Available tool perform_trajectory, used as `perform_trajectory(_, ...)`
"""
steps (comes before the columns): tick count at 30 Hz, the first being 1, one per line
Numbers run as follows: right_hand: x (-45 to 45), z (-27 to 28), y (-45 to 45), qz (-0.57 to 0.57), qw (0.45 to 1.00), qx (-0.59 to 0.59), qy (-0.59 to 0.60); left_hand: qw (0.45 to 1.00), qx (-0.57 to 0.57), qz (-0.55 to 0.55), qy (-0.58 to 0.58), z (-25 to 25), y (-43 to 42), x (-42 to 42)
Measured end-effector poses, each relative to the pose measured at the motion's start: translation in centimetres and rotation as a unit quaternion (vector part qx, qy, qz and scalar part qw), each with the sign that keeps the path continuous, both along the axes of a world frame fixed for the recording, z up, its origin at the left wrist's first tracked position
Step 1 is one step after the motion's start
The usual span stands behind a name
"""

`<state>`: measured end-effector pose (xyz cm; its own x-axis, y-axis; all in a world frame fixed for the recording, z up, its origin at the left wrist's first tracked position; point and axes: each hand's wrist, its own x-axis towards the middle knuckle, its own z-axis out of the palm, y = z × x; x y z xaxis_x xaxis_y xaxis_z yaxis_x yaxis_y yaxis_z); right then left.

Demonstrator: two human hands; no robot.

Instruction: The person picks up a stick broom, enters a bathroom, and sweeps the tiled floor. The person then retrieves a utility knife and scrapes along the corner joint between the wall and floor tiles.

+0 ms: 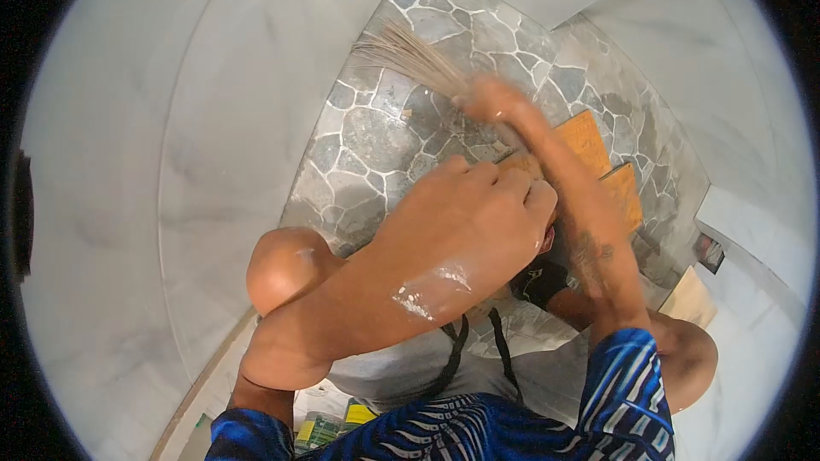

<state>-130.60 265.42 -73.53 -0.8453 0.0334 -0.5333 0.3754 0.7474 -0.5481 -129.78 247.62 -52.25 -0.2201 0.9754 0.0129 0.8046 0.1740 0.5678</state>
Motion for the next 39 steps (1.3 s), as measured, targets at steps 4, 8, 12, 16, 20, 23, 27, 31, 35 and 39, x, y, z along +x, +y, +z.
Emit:
perform_trajectory(4, 2.2, -2.6, -4.2, 0.102, 0.993, -0.005, 0.06, 0.999, 0.002, -0.021, 0.048, 0.0, 0.6, 0.3)
perform_trajectory(8, -3.0, -2.0, -2.8, 0.254, 0.967, 0.012, -0.031, 0.999, -0.031, -0.025, 0.01, 0.2, 0.9, 0.4)
perform_trajectory(12, -5.8, 0.3, 4.4, 0.044, 0.994, -0.032, -0.098, 1.0, -0.009, -0.005, -0.003, 0.2, -0.4, -0.2)
perform_trajectory(16, -3.6, 1.2, 4.2, -0.148, 0.988, 0.013, -0.027, 1.0, -0.013, 0.018, 0.0, 0.4, -1.5, -0.7)
perform_trajectory(20, -0.9, -4.4, -0.3, -0.001, 0.998, -0.045, 0.046, 0.999, -0.013, 0.027, 0.012, 0.1, -1.2, -0.5)
perform_trajectory(23, 0.4, -5.5, -2.7, 0.109, 0.985, -0.098, 0.096, 0.999, -0.023, -0.002, 0.026, -1.0, -0.4, -0.3)
perform_trajectory(27, 0.8, -0.4, -3.6, 0.134, 0.986, -0.094, 0.002, 0.999, -0.042, -0.01, 0.014, -1.8, 0.0, -0.2)
perform_trajectory(31, -3.4, 1.3, 3.0, -0.126, 0.991, 0.005, -0.049, 1.0, -0.002, 0.007, -0.009, -1.0, -0.2, -0.8)
perform_trajectory(35, -2.5, 1.4, 1.8, -0.144, 0.988, -0.027, -0.048, 1.0, -0.026, 0.001, 0.004, -1.2, -0.4, -0.6)
perform_trajectory(39, -0.7, -1.9, -2.8, 0.128, 0.991, -0.036, -0.007, 0.999, -0.03, -0.02, -0.003, -1.9, 0.7, -0.8)
